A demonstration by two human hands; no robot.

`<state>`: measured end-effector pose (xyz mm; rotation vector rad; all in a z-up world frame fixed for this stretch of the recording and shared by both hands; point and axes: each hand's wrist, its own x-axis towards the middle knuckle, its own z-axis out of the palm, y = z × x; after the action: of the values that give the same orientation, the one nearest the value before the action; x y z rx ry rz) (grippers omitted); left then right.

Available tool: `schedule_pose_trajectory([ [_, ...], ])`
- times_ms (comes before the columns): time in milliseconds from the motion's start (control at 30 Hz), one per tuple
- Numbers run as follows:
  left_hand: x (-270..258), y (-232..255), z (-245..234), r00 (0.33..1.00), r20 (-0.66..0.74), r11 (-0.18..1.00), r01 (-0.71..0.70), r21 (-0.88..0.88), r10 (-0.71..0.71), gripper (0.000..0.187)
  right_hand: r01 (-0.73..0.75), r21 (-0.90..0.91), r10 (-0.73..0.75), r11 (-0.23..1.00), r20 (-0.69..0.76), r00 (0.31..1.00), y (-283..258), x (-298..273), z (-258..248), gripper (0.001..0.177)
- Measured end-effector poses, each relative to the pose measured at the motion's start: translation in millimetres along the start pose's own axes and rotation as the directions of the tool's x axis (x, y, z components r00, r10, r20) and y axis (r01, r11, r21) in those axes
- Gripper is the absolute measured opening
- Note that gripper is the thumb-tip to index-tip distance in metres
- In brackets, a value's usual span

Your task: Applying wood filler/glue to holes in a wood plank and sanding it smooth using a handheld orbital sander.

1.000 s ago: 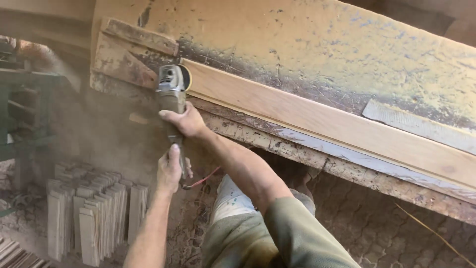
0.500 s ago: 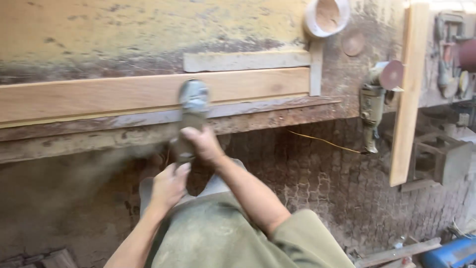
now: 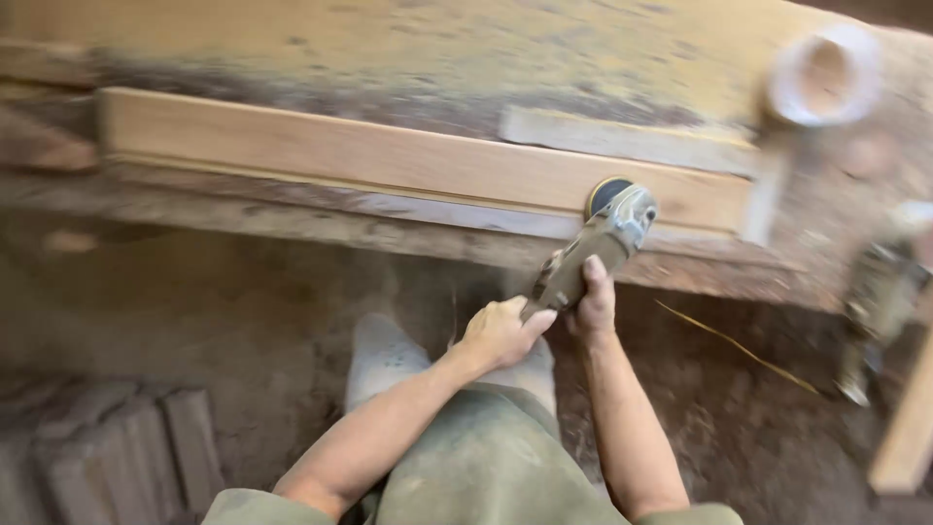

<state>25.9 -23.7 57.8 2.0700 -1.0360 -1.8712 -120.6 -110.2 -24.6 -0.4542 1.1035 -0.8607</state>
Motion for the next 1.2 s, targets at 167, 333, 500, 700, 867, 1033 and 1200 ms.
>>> schedule_pose_trajectory([
  [167, -76.1, -135.9, -79.2, 0.924, -0.37, 0.975, 0.008, -0.223, -0.092, 0.075, -0.223, -0.674, 0.241, 0.705, -0.067, 0.968, 96.0, -46.5, 176.6, 0.1],
  [333, -118.3, -287.8, -125.6, 0.815, -0.494, 0.899, 0.072, -0.432, -0.303, 0.066, 0.012, -0.569, 0.279, 0.822, 0.421, 0.863, 217.5, -60.7, 295.5, 0.053],
  [500, -156.6, -330.7, -199.3, 0.662, -0.62, 0.765, -0.108, -0.635, -0.421, 0.056, -0.081, -0.523, 0.399, 0.848, 0.531, 0.748, 269.1, -85.6, 438.1, 0.053],
  [700, -164.2, -319.2, -221.0, 0.633, -0.644, 0.753, -0.142, -0.642, -0.43, 0.071, -0.087, -0.724, 0.555, 0.684, 0.439, 0.706, 274.8, -72.1, 458.5, 0.051],
  [867, -142.1, -263.3, -148.1, 0.754, -0.522, 0.797, 0.001, -0.604, -0.397, 0.061, -0.128, -0.603, 0.448, 0.787, 0.417, 0.791, 206.6, -62.0, 344.9, 0.046],
  [1033, -104.1, -162.1, -62.0, 0.877, -0.357, 0.797, 0.046, -0.602, -0.321, 0.044, -0.197, -0.417, 0.375, 0.887, 0.404, 0.834, 94.6, -55.4, 196.7, 0.049],
  [1200, -30.0, -62.1, 24.1, 0.939, -0.34, 0.984, -0.013, -0.177, -0.049, 0.062, -0.173, -0.372, 0.248, 0.912, 0.165, 0.955, 30.0, -16.7, 33.9, 0.048],
])
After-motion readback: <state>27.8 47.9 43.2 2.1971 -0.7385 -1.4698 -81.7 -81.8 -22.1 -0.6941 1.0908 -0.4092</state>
